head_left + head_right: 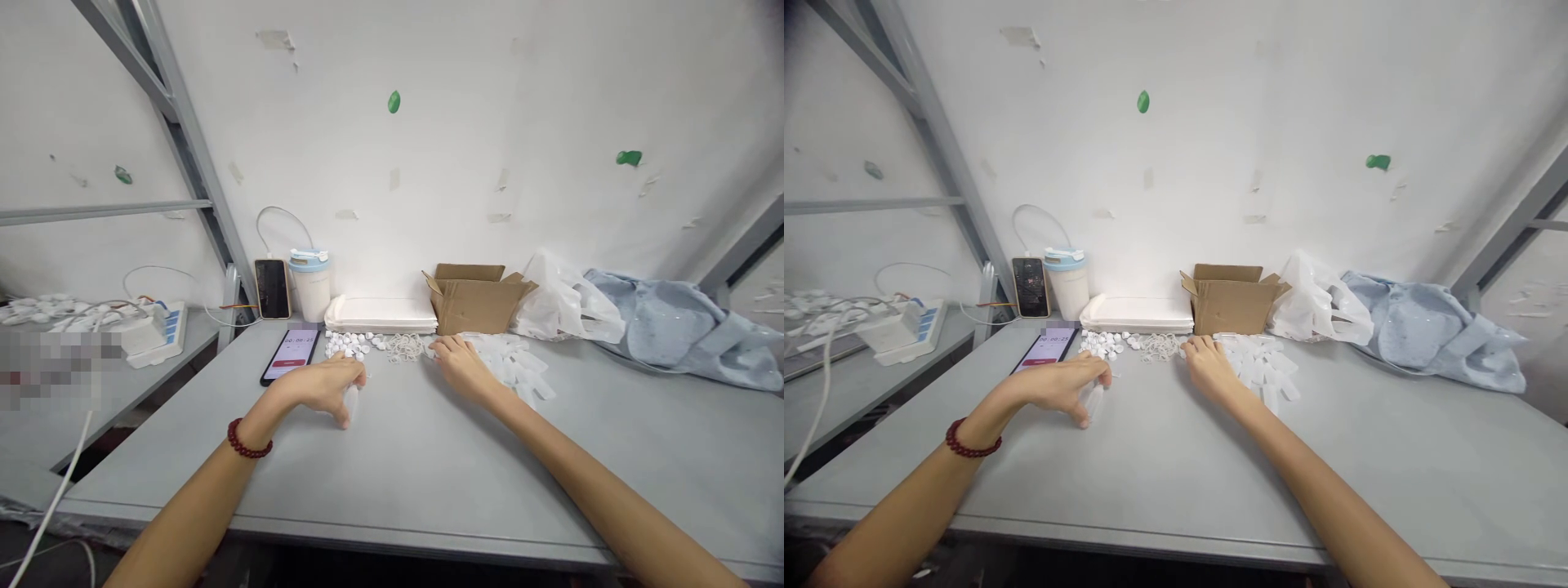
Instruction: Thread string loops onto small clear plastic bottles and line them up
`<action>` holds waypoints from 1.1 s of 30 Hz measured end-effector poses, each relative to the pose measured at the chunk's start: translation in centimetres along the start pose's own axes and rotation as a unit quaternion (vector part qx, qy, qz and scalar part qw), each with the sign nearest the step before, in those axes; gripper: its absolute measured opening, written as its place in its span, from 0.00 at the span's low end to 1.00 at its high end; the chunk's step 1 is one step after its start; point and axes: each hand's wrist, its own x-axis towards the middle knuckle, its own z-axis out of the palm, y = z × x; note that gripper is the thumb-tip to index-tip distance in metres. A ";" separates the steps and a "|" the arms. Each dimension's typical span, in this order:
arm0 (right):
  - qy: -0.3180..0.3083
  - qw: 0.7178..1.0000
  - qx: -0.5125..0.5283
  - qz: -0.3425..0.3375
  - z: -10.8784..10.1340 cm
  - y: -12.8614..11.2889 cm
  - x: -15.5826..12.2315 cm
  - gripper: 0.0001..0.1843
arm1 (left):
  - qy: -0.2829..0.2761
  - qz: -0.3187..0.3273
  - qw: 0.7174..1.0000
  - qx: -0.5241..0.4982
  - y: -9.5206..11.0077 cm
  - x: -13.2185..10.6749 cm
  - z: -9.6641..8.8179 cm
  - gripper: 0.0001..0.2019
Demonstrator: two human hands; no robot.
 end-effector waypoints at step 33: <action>-0.016 0.999 -0.042 0.004 0.5 -0.8 0.0 0.18 | 0.275 0.064 0.959 -0.012 0.9 8.6 0.0 0.11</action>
